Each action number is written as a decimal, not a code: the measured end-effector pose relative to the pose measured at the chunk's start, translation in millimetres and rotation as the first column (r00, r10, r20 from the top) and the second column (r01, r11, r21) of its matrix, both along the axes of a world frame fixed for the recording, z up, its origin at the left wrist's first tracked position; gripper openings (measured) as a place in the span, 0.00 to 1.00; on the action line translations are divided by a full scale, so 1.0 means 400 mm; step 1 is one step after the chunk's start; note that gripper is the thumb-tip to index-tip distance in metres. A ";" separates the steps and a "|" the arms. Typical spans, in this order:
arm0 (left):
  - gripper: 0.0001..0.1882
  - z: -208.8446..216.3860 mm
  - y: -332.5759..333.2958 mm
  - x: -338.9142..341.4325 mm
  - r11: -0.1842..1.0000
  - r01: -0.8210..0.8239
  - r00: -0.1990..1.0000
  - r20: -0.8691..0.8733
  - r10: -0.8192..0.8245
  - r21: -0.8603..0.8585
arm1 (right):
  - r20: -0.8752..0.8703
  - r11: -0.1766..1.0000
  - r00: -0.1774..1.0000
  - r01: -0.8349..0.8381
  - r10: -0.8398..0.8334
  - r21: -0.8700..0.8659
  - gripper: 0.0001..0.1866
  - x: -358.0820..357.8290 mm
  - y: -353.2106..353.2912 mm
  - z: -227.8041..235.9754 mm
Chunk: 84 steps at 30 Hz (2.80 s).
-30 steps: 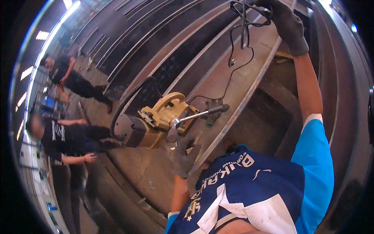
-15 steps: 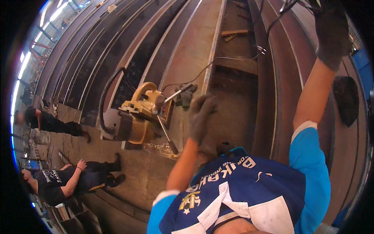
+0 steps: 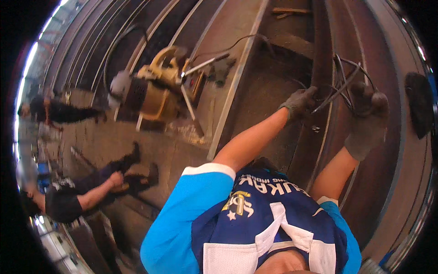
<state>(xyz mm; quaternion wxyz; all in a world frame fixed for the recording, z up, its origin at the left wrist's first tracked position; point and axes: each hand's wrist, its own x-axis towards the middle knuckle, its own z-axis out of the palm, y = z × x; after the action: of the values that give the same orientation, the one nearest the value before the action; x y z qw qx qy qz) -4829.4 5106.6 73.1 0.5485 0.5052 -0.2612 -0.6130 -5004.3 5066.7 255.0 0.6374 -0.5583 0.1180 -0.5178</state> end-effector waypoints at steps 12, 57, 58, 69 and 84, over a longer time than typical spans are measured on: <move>0.09 -0.054 0.316 -0.012 0.953 -0.171 0.885 0.386 0.260 -0.249 | 0.002 0.987 0.997 -0.079 0.080 -0.139 0.11 -0.146 0.208 -0.115; 0.33 0.131 0.387 -0.088 0.824 -0.084 0.656 0.591 0.470 -0.561 | -0.832 0.503 0.540 0.758 -0.128 0.415 0.14 -0.758 1.300 -0.827; 0.35 0.083 0.486 -0.155 0.829 -0.100 0.632 0.608 0.480 -0.551 | -0.908 0.683 0.401 0.697 -0.118 0.219 0.16 -0.732 1.261 -0.766; 0.38 -0.102 1.182 -0.639 0.943 0.318 0.941 0.152 -0.302 -0.099 | -0.780 0.776 0.026 0.128 -0.625 -0.617 0.27 -0.584 1.011 -0.338; 0.26 0.066 1.245 -0.552 0.980 0.030 0.824 0.559 0.087 -0.195 | 0.198 0.395 0.894 -0.026 -0.401 0.918 0.21 -0.447 0.959 -0.324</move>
<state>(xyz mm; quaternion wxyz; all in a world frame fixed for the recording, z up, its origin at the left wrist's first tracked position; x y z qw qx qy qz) -5050.3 5604.8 99.3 0.5026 0.6114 -0.4630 -0.3990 -5183.1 5450.5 125.4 0.7808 0.0063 0.3121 -0.5412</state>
